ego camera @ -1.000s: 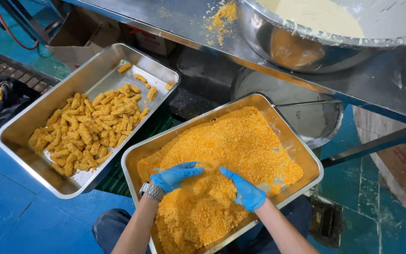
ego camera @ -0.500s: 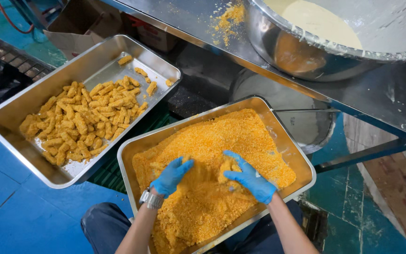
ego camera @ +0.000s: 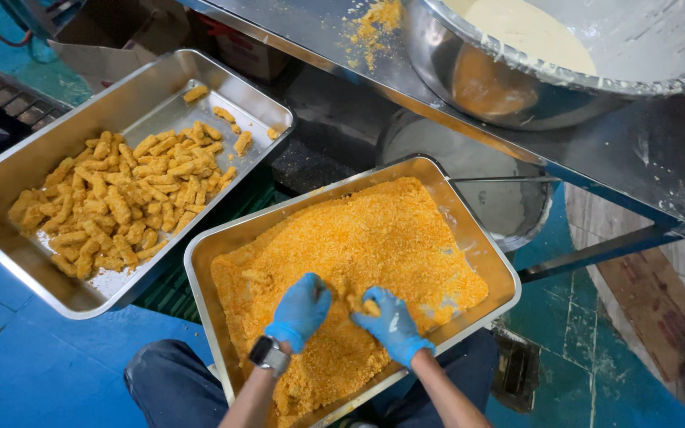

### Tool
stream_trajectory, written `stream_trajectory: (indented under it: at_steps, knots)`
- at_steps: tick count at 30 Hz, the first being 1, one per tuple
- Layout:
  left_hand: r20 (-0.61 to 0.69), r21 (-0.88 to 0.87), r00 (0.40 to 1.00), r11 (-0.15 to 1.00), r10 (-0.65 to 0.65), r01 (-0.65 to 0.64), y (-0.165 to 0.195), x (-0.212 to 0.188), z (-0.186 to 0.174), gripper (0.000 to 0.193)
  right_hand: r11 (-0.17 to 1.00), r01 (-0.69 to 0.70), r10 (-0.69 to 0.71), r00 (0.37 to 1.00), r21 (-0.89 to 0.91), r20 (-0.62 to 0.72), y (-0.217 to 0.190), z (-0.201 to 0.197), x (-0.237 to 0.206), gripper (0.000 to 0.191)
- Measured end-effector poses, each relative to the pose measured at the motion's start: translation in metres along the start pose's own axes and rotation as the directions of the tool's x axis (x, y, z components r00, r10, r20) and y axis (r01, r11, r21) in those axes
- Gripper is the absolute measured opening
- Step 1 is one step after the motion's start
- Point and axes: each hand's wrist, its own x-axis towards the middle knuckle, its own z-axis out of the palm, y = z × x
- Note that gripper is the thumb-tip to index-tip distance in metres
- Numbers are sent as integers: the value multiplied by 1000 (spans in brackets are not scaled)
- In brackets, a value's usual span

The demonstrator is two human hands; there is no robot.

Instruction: The person sits on the floor with a tray of orange seasoning powder on their lap, rolling batter-coated snack pieces in the powder by hand to coat them, then places the coated pieces into a second tray beside them, repeating this for pieces across the episode.

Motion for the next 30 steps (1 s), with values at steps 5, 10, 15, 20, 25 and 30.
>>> stream_trajectory:
  at_steps: [5,10,15,20,25,30]
  knots:
    - [-256,264,906,926,336,-269,22,-17,30,38,842,-414,331,903,346,274,1,-11,-5,35]
    - [-83,-146,956,945,283,-292,28,-38,37,50,537,-521,359,853,663,379,-15,-29,-7,28]
    - [185,-501,983,861,9,86,8,-31,37,52,514,-534,335,845,671,416,-35,-35,-4,28]
    - [366,-779,931,552,13,299,-12,-23,27,39,502,-488,191,868,714,459,-40,-37,4,29]
    - [438,-774,894,466,-95,429,-20,-22,24,39,370,-512,187,859,775,477,-38,-31,8,27]
    - [279,-838,948,444,-152,317,-18,-22,36,35,433,-431,201,902,792,382,-38,-22,8,27]
